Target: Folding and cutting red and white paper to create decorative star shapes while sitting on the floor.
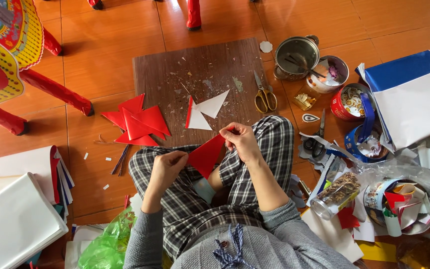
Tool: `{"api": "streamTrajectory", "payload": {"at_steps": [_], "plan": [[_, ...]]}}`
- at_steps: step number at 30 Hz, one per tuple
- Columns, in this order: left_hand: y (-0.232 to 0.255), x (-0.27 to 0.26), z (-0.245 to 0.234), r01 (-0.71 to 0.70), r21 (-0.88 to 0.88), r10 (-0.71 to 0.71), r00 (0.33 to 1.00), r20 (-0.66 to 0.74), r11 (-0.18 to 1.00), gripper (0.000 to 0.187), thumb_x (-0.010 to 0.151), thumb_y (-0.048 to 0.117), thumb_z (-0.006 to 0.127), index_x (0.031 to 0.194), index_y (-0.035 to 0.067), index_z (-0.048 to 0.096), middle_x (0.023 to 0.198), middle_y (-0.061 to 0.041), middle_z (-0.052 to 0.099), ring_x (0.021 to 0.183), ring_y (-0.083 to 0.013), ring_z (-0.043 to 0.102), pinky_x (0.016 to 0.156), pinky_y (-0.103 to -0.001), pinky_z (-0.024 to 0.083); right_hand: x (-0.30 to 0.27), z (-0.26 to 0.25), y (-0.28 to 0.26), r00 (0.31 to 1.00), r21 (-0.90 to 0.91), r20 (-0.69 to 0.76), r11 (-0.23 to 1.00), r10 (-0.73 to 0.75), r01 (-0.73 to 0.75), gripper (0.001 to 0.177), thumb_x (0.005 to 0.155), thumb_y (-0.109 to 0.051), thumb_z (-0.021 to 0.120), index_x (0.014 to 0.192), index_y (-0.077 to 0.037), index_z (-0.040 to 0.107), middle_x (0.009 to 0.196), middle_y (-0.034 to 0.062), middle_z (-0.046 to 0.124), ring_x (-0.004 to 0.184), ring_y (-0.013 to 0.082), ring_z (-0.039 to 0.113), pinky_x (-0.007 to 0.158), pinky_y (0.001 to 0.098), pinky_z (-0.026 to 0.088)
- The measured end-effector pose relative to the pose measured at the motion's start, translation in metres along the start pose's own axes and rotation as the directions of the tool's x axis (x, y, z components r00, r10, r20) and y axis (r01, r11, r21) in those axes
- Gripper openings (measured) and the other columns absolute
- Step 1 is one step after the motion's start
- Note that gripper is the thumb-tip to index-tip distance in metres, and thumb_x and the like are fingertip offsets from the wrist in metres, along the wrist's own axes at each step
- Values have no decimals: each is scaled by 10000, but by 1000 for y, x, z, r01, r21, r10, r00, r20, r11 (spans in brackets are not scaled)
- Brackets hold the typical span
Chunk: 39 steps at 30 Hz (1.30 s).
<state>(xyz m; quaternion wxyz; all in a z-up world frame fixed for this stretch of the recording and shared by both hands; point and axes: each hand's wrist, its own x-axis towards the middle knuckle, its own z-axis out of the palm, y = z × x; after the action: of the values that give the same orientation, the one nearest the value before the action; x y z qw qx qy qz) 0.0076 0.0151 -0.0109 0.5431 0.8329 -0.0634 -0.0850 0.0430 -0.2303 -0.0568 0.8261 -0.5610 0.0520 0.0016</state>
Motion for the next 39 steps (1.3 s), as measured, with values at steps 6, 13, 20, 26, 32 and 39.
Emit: {"api": "streamTrajectory", "payload": {"at_steps": [6, 13, 20, 26, 32, 39], "plan": [[-14, 2, 5, 5, -77, -13, 994, -105, 997, 160, 943, 123, 630, 932, 53, 773, 666, -132, 718, 581, -147, 634, 551, -284, 509, 3, -3, 8, 1000, 49, -4, 999, -8, 8, 128, 850, -73, 745, 856, 40, 686, 431, 140, 491, 349, 129, 449, 345, 199, 366], [25, -6, 14, 13, -522, -31, 999, -27, 853, 418, 987, 174, 361, 1391, 93, 436, 1231, -223, 621, 968, -216, 587, 852, -390, 520, -6, 13, 3, 998, 86, 51, 996, -21, 16, 107, 807, -37, 757, 872, 19, 693, 453, 147, 548, 367, 172, 559, 357, 180, 381], [-8, 4, 13, 61, -438, -64, 998, 8, 897, 363, 906, 137, 668, 1259, 87, 602, 958, -129, 696, 814, -147, 592, 740, -295, 507, -11, 12, -9, 987, 18, 152, 999, 42, -45, 154, 790, 23, 769, 883, 72, 657, 586, 215, 655, 523, 236, 687, 502, 327, 594], [-6, 0, 15, 141, -451, -140, 990, 35, 881, 204, 851, 76, 735, 1034, -9, 699, 712, -183, 695, 533, -213, 643, 488, -293, 529, -16, 15, -23, 977, -75, 208, 996, 52, -37, 130, 811, 32, 748, 885, 83, 655, 636, 228, 679, 555, 244, 705, 527, 354, 607], [-16, -7, -13, 211, -549, -89, 967, 239, 809, 319, 836, 19, 677, 1147, -50, 654, 690, -292, 685, 458, -314, 684, 346, -352, 550, -21, 8, -42, 866, -165, 494, 986, 78, 5, 89, 869, 91, 630, 947, 49, 645, 687, 209, 696, 517, 234, 692, 473, 337, 595], [-63, -8, -9, 238, -727, 337, 765, 549, 644, 426, 740, -131, 664, 1164, -97, 632, 819, -373, 682, 565, -389, 708, 437, -465, 597, -13, -7, -29, 754, 50, 657, 997, 11, -58, 182, 857, 177, 548, 870, 75, 699, 718, 217, 694, 555, 268, 716, 490, 356, 596]]}}
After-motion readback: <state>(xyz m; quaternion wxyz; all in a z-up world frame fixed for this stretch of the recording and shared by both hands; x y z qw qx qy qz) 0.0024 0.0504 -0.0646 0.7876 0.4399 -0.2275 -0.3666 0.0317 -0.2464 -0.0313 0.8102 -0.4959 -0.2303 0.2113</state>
